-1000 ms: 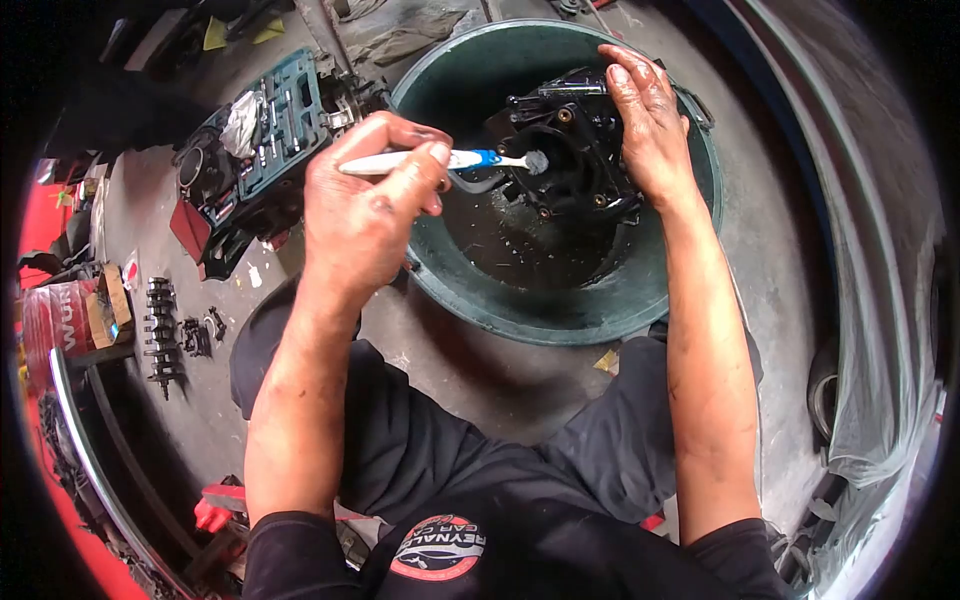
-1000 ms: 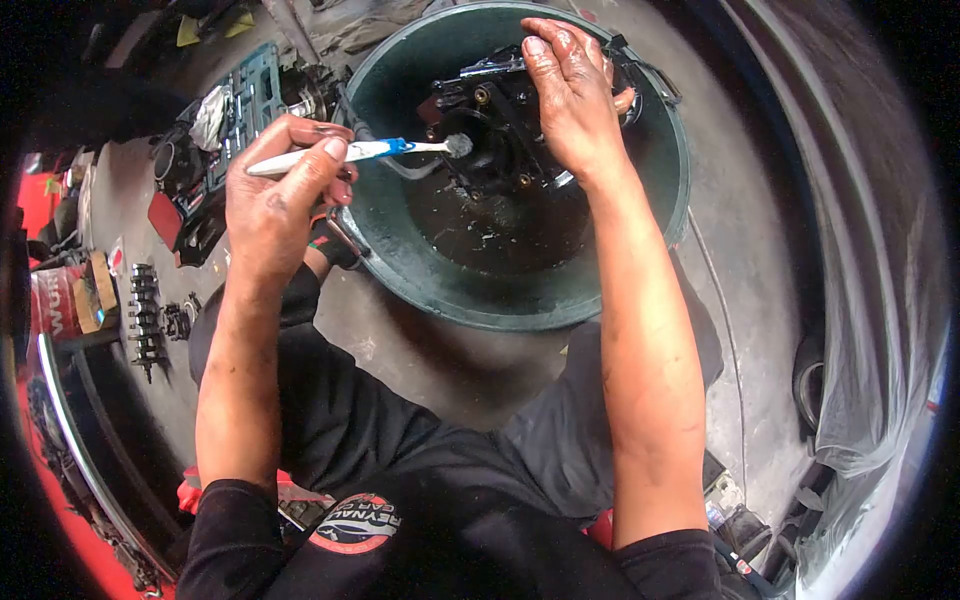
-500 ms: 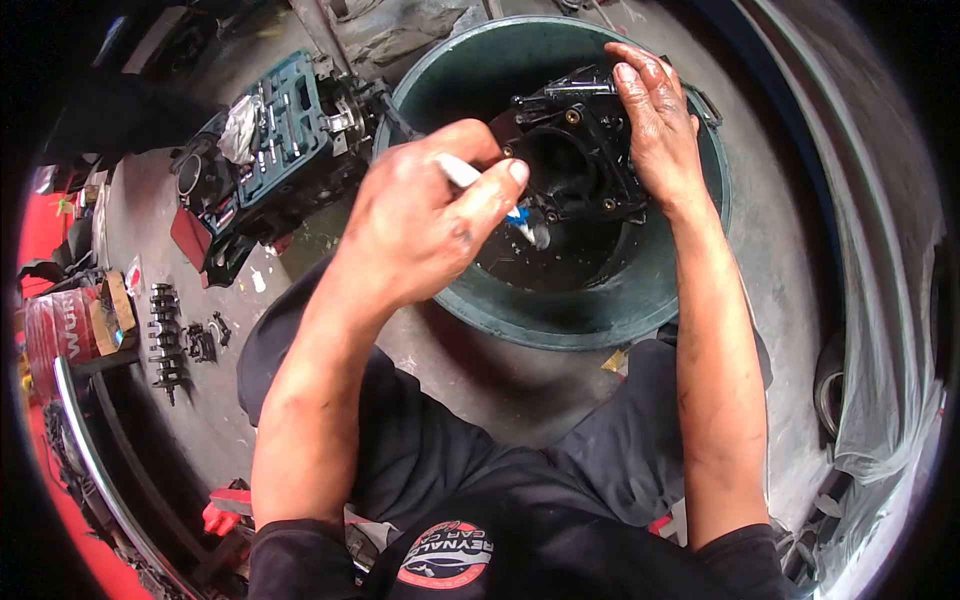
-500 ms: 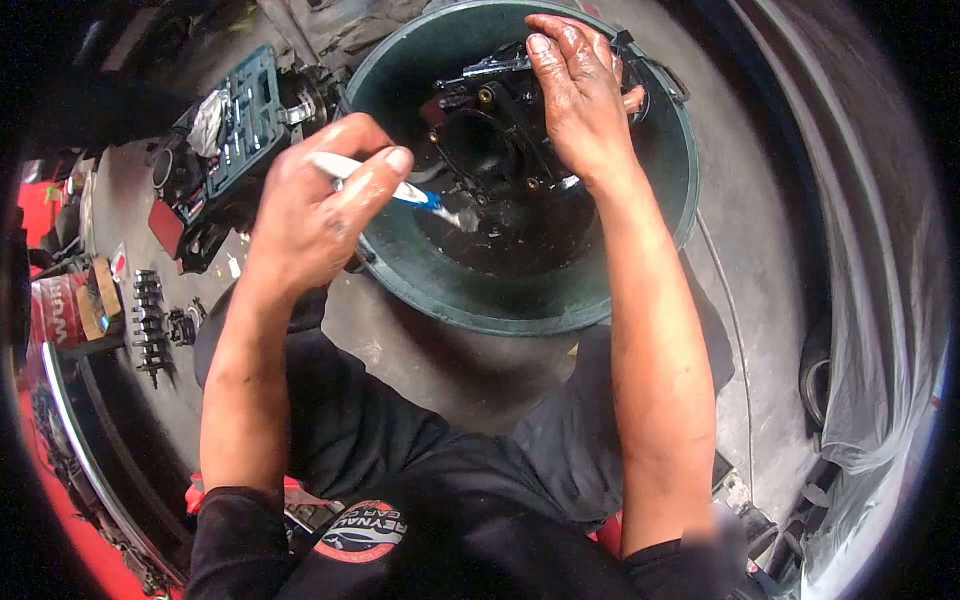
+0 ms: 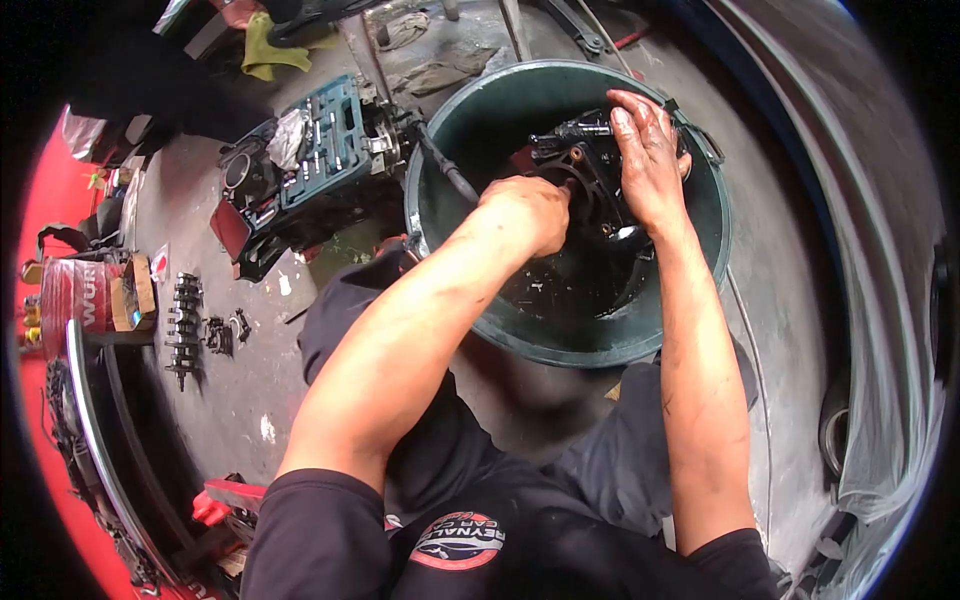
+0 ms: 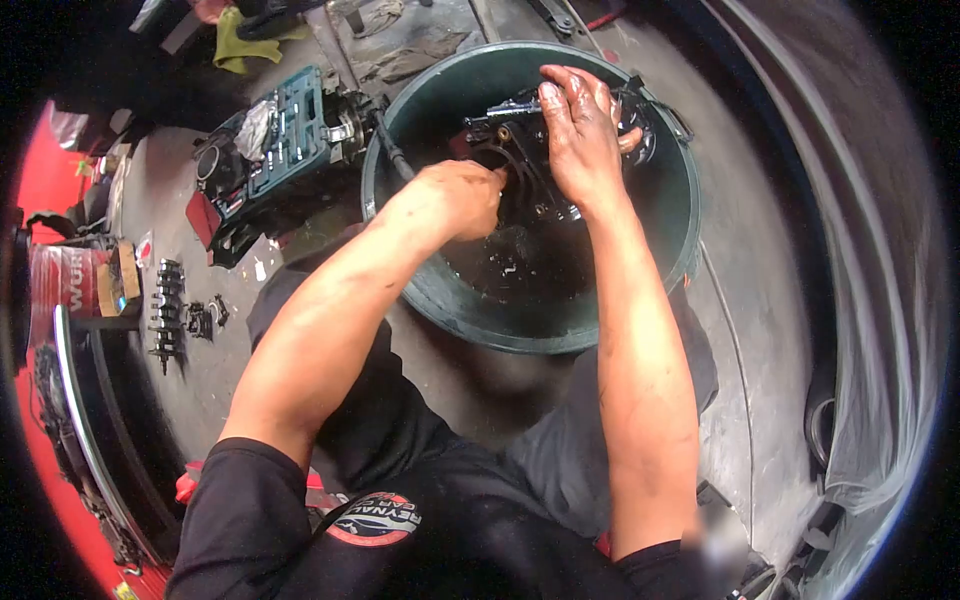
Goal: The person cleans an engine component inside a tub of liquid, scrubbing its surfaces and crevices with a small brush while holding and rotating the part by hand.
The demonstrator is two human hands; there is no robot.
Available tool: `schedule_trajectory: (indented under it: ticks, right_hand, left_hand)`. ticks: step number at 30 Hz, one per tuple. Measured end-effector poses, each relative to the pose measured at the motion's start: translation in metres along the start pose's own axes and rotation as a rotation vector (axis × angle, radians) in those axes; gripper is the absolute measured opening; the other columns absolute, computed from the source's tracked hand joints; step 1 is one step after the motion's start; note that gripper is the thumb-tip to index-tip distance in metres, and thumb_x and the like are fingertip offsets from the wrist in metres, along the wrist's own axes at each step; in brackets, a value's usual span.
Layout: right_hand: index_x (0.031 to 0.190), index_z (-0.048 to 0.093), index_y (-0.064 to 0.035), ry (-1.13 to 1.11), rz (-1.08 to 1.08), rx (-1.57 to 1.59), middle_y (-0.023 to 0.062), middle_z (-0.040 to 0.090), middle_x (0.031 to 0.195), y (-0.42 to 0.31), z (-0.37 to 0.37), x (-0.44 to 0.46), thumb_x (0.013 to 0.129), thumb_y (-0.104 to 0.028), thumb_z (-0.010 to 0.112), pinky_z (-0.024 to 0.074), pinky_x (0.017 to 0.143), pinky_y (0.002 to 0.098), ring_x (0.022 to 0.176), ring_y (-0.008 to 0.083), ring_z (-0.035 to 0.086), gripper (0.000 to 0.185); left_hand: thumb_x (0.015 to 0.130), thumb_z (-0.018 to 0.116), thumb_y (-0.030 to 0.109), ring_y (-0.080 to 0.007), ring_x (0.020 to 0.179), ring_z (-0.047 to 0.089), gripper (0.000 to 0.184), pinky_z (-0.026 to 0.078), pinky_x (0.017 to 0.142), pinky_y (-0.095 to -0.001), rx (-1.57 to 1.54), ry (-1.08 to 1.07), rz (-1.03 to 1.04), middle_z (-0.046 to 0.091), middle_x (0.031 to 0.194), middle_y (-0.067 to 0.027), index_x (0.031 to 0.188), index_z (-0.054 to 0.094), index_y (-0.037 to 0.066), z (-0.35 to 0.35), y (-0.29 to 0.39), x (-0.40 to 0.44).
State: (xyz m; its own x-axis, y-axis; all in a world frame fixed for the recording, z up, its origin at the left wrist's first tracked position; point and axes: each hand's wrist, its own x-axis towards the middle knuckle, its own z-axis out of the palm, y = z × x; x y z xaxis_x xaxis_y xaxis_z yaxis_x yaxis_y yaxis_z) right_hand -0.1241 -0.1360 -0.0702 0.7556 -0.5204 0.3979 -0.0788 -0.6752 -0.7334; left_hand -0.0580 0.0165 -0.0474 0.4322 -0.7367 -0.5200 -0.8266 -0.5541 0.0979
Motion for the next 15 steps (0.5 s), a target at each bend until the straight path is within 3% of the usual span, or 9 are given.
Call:
schedule_trajectory:
  ticks: [2, 8, 15]
  right_hand:
    - [0.13, 0.064, -0.0187, 0.009, -0.031, 0.019, 0.0066, 0.054, 0.139, 0.005, 0.001, 0.001, 0.103, -0.041, 0.049, 0.0184, 0.115, 0.0574, 0.133, 0.0305, 0.045, 0.039]
    - [0.129, 0.064, -0.0147, -0.003, -0.034, 0.035, 0.01, 0.055, 0.137, -0.002, -0.001, 0.001, 0.104, -0.037, 0.049, 0.0282, 0.114, 0.0443, 0.131, 0.0306, 0.046, 0.037]
    - [0.129, 0.064, -0.0126, 0.007, -0.044, 0.019, 0.0109, 0.055, 0.136, -0.003, -0.001, 0.001, 0.104, -0.038, 0.048, 0.0298, 0.113, 0.0435, 0.132, 0.0311, 0.046, 0.038]
  left_hand:
    - [0.093, 0.049, 0.016, -0.0322, 0.116, 0.066, 0.046, 0.054, 0.095, -0.0424, 0.007, -0.021, -0.003, 0.068, 0.123, -0.0197, 0.135, 0.056, 0.001, 0.002, 0.001, 0.006]
    - [0.092, 0.05, 0.015, -0.0329, 0.113, 0.067, 0.05, 0.054, 0.095, -0.0419, 0.015, -0.033, -0.012, 0.068, 0.123, -0.02, 0.14, 0.05, 0.001, 0.0, 0.005, -0.005]
    - [0.091, 0.055, 0.01, -0.0328, 0.116, 0.066, 0.05, 0.056, 0.094, -0.0424, -0.031, -0.1, -0.116, 0.069, 0.123, -0.0154, 0.14, 0.053, 0.006, -0.008, 0.016, -0.004]
